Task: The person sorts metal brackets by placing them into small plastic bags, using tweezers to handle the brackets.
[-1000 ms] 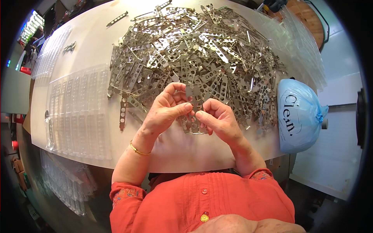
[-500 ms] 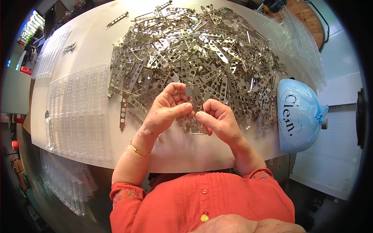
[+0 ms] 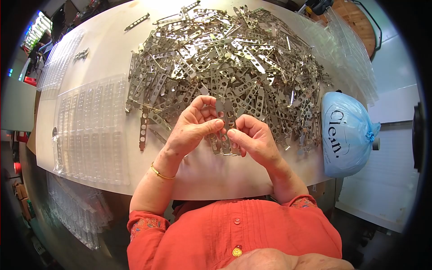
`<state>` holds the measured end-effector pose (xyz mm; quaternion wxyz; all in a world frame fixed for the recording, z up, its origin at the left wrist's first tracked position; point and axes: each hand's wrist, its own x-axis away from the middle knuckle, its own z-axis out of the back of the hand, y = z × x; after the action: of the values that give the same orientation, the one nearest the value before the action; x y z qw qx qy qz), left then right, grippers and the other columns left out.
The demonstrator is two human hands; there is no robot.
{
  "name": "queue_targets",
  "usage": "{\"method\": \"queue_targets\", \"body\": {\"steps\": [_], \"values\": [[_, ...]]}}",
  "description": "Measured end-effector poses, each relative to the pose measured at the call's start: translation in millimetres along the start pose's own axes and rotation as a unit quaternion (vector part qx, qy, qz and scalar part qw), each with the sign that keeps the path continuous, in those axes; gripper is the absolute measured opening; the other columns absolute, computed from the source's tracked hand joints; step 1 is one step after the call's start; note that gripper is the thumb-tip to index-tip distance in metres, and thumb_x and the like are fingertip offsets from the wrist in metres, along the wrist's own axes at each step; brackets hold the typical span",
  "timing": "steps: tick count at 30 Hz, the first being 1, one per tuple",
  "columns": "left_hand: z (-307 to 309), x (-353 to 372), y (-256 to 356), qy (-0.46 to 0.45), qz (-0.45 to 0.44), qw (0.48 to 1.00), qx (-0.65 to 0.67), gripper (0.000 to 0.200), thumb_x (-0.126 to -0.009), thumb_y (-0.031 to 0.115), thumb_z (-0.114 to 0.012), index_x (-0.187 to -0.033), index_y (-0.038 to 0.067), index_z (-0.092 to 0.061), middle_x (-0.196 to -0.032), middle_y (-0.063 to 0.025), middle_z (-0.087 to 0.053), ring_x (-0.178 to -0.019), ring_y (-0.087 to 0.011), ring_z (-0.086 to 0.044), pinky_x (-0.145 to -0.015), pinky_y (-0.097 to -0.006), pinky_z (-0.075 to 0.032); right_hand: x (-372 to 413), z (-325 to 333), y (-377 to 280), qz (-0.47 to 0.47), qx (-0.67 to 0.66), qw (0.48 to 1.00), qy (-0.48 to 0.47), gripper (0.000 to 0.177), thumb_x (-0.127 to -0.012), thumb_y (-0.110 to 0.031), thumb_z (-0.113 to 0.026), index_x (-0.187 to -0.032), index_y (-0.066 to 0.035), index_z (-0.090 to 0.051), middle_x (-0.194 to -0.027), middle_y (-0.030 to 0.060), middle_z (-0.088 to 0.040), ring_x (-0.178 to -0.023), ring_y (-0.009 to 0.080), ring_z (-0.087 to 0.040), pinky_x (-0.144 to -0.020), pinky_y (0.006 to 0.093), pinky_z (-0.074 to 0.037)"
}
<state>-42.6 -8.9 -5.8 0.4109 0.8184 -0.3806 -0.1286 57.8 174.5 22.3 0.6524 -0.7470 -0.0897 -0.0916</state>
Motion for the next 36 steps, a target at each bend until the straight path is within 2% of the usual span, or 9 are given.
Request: {"method": "queue_targets", "body": {"steps": [11,14,17,19,27,30,32,33,36], "values": [[0,0,-1,-0.005,-0.007,1.000,0.002,0.039,-0.091,0.001,-0.070,-0.124,0.004,-0.049,-0.107,-0.0096,-0.064,-0.089,-0.0161,-0.068,-0.077,-0.0316,-0.059,0,2,-1,-0.004,0.001,1.000,0.001,0.013,-0.096,-0.017,-0.065,-0.091,-0.007,-0.058,-0.072,-0.0016,-0.062,-0.055,0.0023,-0.053,-0.047,0.0182,-0.040],[-3,1,2,0.004,-0.007,1.000,-0.003,0.037,-0.091,0.000,-0.070,-0.122,0.003,-0.050,-0.105,-0.0105,-0.067,-0.088,-0.0166,-0.068,-0.074,-0.0323,-0.060,-1,7,-5,0.035,0.013,0.997,0.063,0.012,-0.097,-0.016,-0.065,-0.090,-0.008,-0.058,-0.073,-0.0025,-0.062,-0.058,0.0020,-0.054,-0.048,0.0184,-0.040],[-5,3,6,-0.028,0.035,0.999,-0.016,0.033,-0.090,0.001,-0.072,-0.117,0.004,-0.052,-0.103,-0.0090,-0.067,-0.087,-0.0156,-0.068,-0.074,-0.0313,-0.059,-3,14,-5,0.061,-0.019,0.994,0.087,0.015,-0.098,-0.018,-0.065,-0.090,-0.008,-0.058,-0.073,-0.0050,-0.057,-0.064,0.0004,-0.052,-0.053,0.0172,-0.041],[-6,3,5,-0.079,0.083,0.993,-0.039,0.033,-0.088,0.003,-0.075,-0.112,0.004,-0.052,-0.101,-0.0080,-0.067,-0.085,-0.0149,-0.068,-0.073,-0.0311,-0.059,-4,13,-2,0.073,0.023,0.993,0.095,0.013,-0.097,-0.016,-0.066,-0.094,-0.007,-0.057,-0.078,-0.0050,-0.057,-0.068,0.0001,-0.052,-0.055,0.0175,-0.042],[-2,2,-3,-0.114,0.102,0.987,-0.050,0.030,-0.088,0.004,-0.076,-0.107,0.004,-0.053,-0.095,-0.0064,-0.066,-0.082,-0.0151,-0.069,-0.072,-0.0302,-0.058,-3,5,-4,0.074,-0.045,0.995,0.051,0.015,-0.095,-0.006,-0.067,-0.093,-0.007,-0.052,-0.089,-0.0033,-0.059,-0.074,0.0006,-0.055,-0.061,0.0187,-0.046],[-3,3,-8,-0.117,0.104,0.987,-0.041,0.027,-0.089,0.006,-0.075,-0.107,0.004,-0.054,-0.093,-0.0068,-0.067,-0.083,-0.0156,-0.069,-0.073,-0.0302,-0.057,-7,5,5,0.124,-0.083,0.987,0.060,0.017,-0.094,-0.004,-0.066,-0.092,-0.009,-0.051,-0.090,-0.0033,-0.059,-0.077,0.0008,-0.054,-0.062,0.0182,-0.046],[-10,5,-7,-0.112,0.084,0.989,-0.043,0.017,-0.097,0.018,-0.068,-0.102,0.006,-0.056,-0.097,-0.0076,-0.070,-0.083,-0.0126,-0.067,-0.072,-0.0263,-0.052,-8,7,7,0.159,-0.102,0.979,0.074,0.017,-0.094,-0.003,-0.066,-0.092,-0.009,-0.050,-0.090,-0.0033,-0.058,-0.078,0.0008,-0.054,-0.062,0.0181,-0.046],[-12,6,-5,-0.114,0.084,0.989,-0.043,0.017,-0.097,0.018,-0.068,-0.102,0.006,-0.056,-0.097,-0.0076,-0.070,-0.083,-0.0126,-0.067,-0.072,-0.0263,-0.052,-8,9,7,0.161,-0.106,0.978,0.086,0.017,-0.094,-0.002,-0.066,-0.092,-0.009,-0.050,-0.091,-0.0033,-0.058,-0.077,0.0009,-0.053,-0.062,0.0182,-0.045],[-14,8,-3,-0.138,0.143,0.980,-0.008,0.017,-0.102,0.025,-0.060,-0.102,0.008,-0.058,-0.100,-0.0109,-0.072,-0.085,-0.0142,-0.067,-0.074,-0.0263,-0.050,-8,11,8,0.167,-0.116,0.974,0.096,0.018,-0.094,-0.002,-0.065,-0.092,-0.010,-0.050,-0.092,-0.0030,-0.058,-0.076,0.0012,-0.050,-0.063,0.0189,-0.045]]}}
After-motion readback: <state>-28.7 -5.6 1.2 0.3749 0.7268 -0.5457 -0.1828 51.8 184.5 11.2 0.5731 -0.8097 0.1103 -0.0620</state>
